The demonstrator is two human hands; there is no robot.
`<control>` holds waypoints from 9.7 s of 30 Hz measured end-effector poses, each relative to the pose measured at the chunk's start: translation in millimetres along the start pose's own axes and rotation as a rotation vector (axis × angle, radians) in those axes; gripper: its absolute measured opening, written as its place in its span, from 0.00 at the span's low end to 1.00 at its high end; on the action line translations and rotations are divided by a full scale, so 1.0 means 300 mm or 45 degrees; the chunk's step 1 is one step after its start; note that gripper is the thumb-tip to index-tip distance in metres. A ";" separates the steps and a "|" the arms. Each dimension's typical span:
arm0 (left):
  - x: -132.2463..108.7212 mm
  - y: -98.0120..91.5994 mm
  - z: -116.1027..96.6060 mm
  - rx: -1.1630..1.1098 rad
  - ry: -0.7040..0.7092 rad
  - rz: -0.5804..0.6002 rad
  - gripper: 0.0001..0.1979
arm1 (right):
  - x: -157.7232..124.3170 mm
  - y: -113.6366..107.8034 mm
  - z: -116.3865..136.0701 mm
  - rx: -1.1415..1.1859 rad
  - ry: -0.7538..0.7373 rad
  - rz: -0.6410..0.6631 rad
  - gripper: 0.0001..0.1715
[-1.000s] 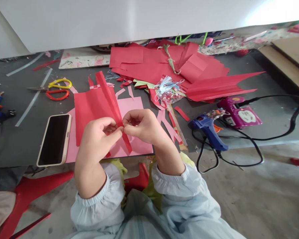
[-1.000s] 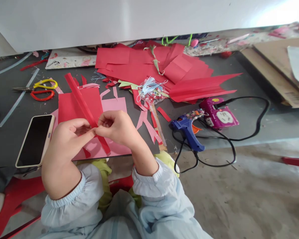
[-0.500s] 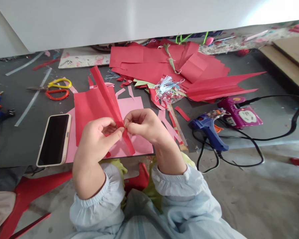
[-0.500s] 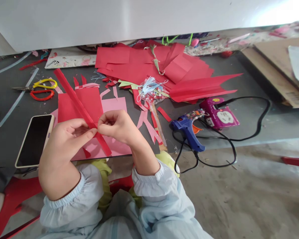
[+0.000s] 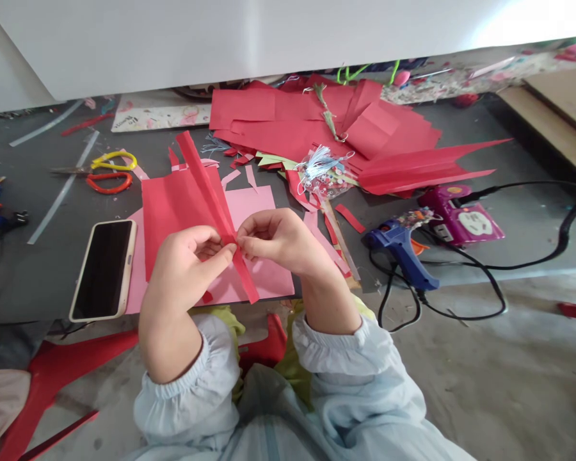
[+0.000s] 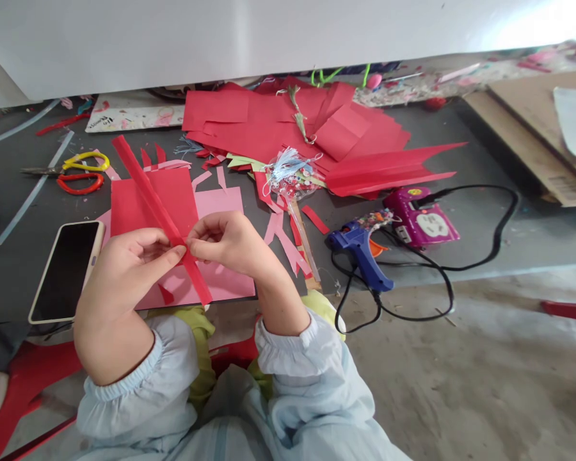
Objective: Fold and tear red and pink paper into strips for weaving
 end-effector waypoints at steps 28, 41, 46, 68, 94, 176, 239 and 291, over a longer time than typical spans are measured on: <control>0.001 -0.019 0.007 -0.375 0.048 -0.332 0.10 | -0.030 -0.032 0.058 0.039 -0.129 -0.103 0.05; 0.008 -0.043 0.048 -0.298 -0.074 -0.339 0.08 | -0.093 -0.036 0.044 -0.468 0.027 0.319 0.07; 0.011 0.003 0.026 -0.149 -0.057 -0.029 0.11 | -0.063 -0.060 0.045 -0.347 -0.109 -0.024 0.05; 0.006 0.022 -0.003 0.042 -0.071 0.047 0.13 | -0.034 -0.025 0.021 -0.384 -0.094 -0.046 0.02; 0.006 0.026 0.001 0.056 -0.078 0.062 0.13 | -0.023 -0.022 0.014 -0.337 -0.081 -0.025 0.03; -0.057 0.041 0.044 -0.383 0.152 -0.072 0.14 | -0.047 0.027 0.063 -0.360 -0.184 -0.379 0.09; -0.066 0.097 0.027 -0.290 -0.004 0.198 0.14 | -0.059 -0.037 0.090 -0.111 -0.413 -0.535 0.09; -0.049 0.011 0.063 0.020 -0.030 -0.500 0.13 | -0.182 -0.227 0.158 -0.899 -0.461 -1.234 0.09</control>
Point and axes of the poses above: each hand's wrist, its own x-axis towards the middle knuckle, its own y-axis out of the palm, z = x × y, the point moved 6 cm from there along x, towards the middle knuckle, and after that the axes turned 2 degrees about x, right-handed, at the moved point
